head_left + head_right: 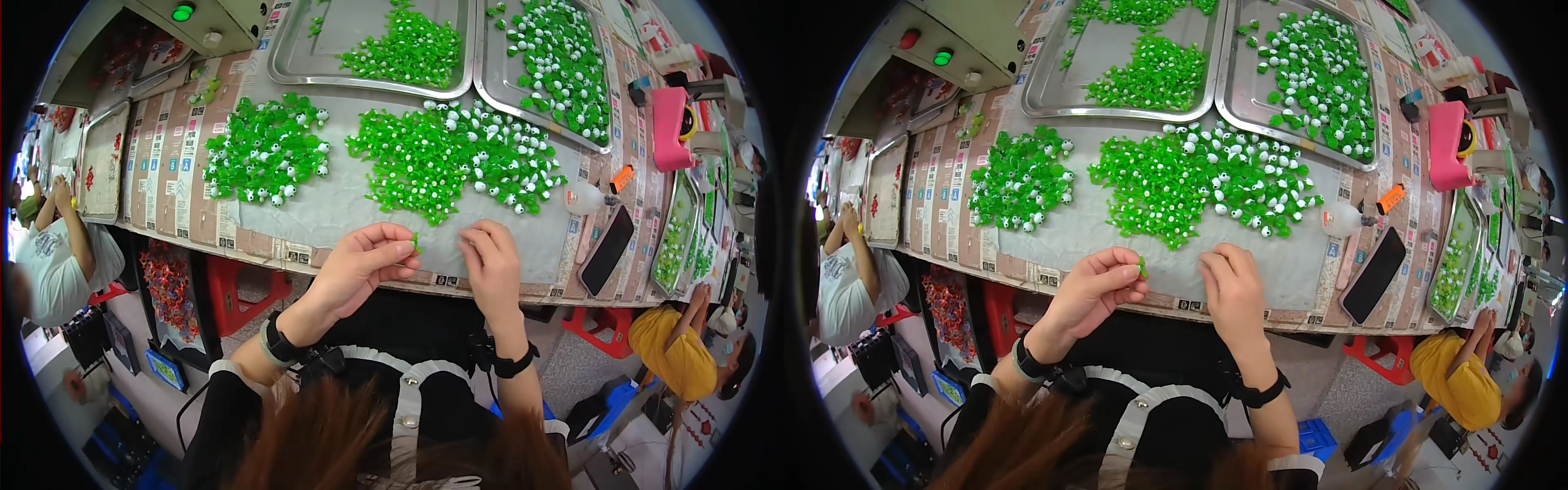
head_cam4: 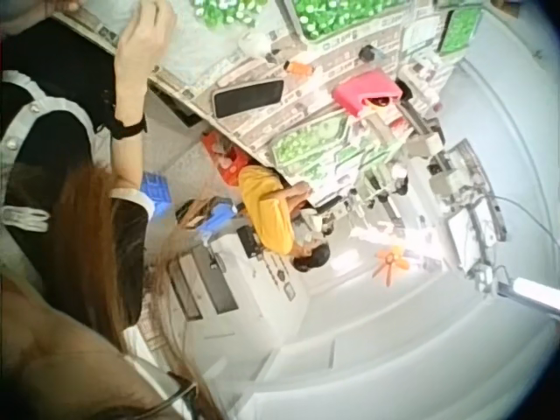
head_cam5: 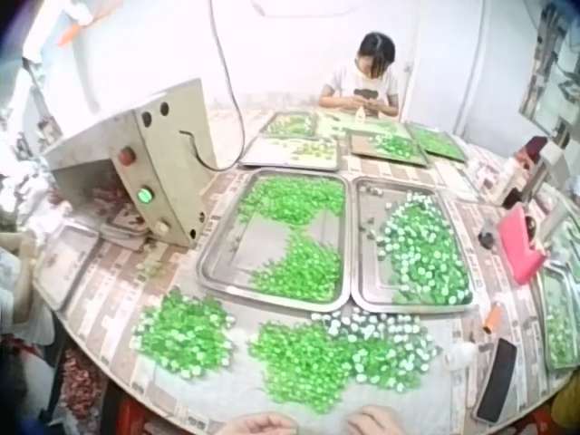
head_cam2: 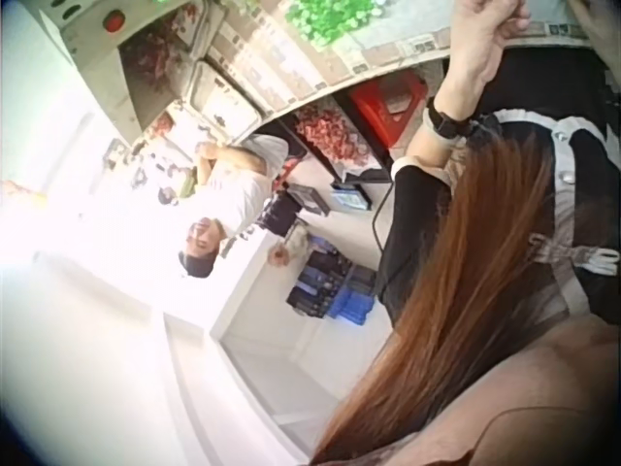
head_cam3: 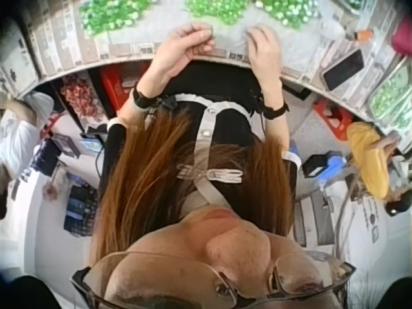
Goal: The person assembles small green plastic toys by applying glue to the body and attaching white eye components. They repeatedly pick up a green toy, apply adhesive from a bottle, and press on the eyes, placing the finished units on a tray.
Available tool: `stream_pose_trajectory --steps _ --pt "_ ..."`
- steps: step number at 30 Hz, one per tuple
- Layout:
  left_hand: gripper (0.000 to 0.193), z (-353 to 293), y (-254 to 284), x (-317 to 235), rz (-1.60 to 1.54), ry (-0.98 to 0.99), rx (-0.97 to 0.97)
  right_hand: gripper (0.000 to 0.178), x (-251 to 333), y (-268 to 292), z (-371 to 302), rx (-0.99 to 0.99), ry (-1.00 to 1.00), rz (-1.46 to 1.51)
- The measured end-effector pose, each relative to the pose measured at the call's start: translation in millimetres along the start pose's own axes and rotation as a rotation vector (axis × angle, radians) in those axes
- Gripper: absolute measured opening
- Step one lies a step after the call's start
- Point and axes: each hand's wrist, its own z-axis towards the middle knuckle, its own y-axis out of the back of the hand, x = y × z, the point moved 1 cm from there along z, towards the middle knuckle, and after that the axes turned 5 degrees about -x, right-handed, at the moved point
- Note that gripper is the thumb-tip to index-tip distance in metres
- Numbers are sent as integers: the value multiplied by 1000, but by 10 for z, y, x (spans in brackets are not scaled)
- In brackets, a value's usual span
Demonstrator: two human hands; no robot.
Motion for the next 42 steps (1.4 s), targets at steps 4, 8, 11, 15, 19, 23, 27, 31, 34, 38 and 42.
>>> stream_pose_trajectory --steps 4,8,11,15,19,23,27,31,34,38,42 --pt "14 -24 18 -17 -1 9 10 17 23 -30 -54 -60 -510 479" --pt "15 -39 -33 -12 -4 28 41 17 180 118 6 14 -742 1149" --pt "16 -46 -55 -33 -8 31 63 19 295 126 -25 99 -782 1276" --pt "17 -65 -59 -16 21 -5 52 19 403 91 -40 136 -789 1345" --pt "17 -96 -106 -43 102 -55 42 19 457 125 -29 129 -859 1356" --pt "16 -138 -177 -70 238 -109 9 17 481 141 -26 43 -826 1390" --pt "16 -158 -167 -48 342 -179 -3 17 504 154 -34 38 -817 1288" --pt "16 -212 -229 -52 443 -257 -10 17 538 164 -53 38 -766 1144" --pt "15 -226 -240 -45 485 -278 -29 16 552 181 -59 19 -732 1106" --pt "14 -228 -239 -28 569 -322 -47 15 566 176 -49 15 -689 1146" --pt "13 -251 -261 -48 683 -426 -56 14 554 178 -45 45 -670 1126"
